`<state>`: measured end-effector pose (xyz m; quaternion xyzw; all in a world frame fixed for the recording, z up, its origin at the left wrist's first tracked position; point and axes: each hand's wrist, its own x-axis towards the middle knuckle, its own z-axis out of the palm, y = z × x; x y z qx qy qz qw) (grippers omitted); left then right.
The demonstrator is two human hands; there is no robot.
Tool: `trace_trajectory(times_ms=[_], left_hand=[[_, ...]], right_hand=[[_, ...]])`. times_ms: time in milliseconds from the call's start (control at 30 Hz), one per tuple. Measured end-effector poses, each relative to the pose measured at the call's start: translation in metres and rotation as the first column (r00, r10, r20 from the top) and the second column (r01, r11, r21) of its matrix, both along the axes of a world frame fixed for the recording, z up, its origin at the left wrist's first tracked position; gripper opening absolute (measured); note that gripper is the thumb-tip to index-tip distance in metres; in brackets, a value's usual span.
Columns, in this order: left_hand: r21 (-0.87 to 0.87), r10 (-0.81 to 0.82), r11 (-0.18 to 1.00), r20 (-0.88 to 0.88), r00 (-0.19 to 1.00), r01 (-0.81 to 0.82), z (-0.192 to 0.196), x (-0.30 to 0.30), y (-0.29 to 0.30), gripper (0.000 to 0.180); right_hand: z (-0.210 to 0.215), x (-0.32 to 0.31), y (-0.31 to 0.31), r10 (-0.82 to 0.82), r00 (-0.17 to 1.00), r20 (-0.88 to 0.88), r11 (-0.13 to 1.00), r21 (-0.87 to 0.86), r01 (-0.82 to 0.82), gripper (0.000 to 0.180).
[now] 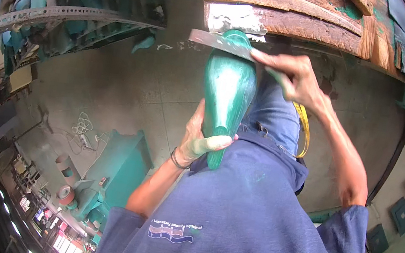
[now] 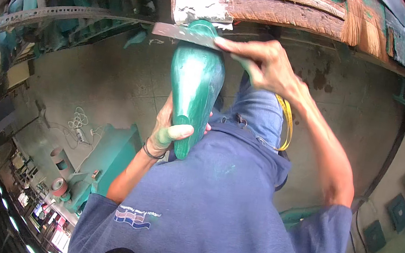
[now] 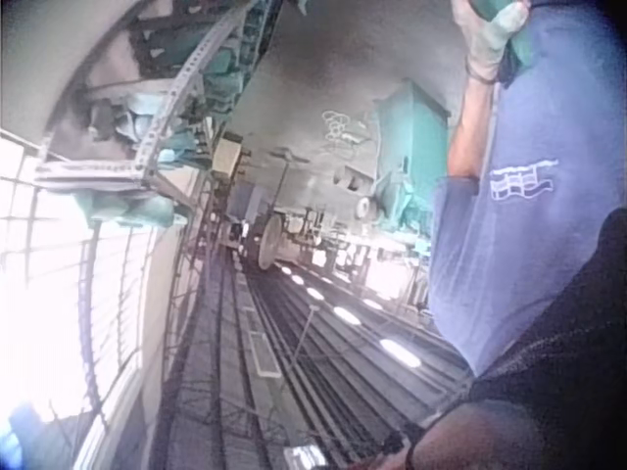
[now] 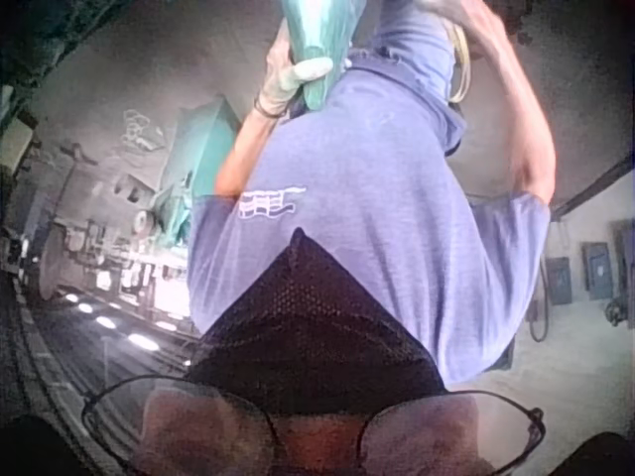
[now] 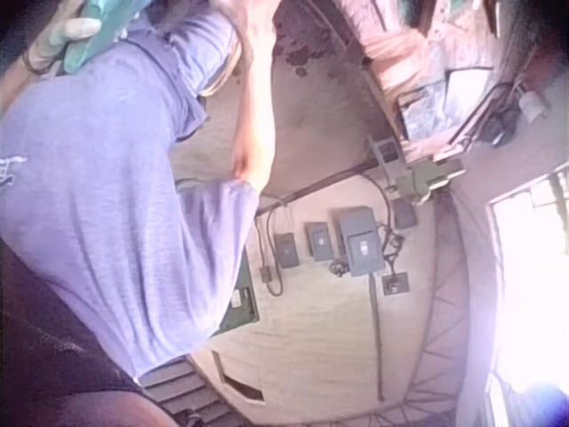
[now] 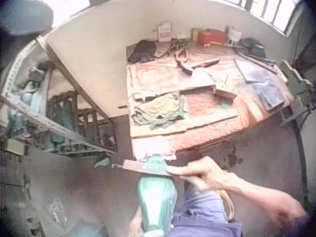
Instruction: The person is using a metal file to smooth the edges and surface of a green plastic shoe last.
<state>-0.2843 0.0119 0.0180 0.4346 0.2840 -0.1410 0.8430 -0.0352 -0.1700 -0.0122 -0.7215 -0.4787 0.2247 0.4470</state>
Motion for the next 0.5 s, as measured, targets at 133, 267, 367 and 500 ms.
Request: trace_trajectory(times_ms=[133, 267, 367, 500], left_hand=[[0.012, -0.020, 1.000, -0.032, 0.999, 0.021, 0.003, -0.001, 0.001, 0.112], [-0.095, 0.109, 0.990, 0.030, 0.994, -0.106, 0.003, -0.005, 0.002, 0.093], [-0.087, 0.097, 0.992, 0.043, 0.994, -0.093, -0.001, -0.006, -0.001, 0.093], [-0.056, 0.051, 0.997, 0.012, 0.999, -0.050, -0.003, -0.008, 0.001, 0.093]], right_hand=[[-0.005, 0.002, 0.012, -0.004, 0.996, 0.085, 0.998, 0.066, -0.002, 0.056], [0.008, -0.014, -0.026, -0.005, 1.000, -0.003, 1.000, 0.009, 0.005, 0.059], [0.007, 0.005, -0.013, 0.047, 0.996, 0.080, 0.999, -0.025, -0.046, 0.062], [-0.003, 0.016, 0.023, 0.043, 0.989, 0.144, 0.999, 0.004, -0.044, 0.073]])
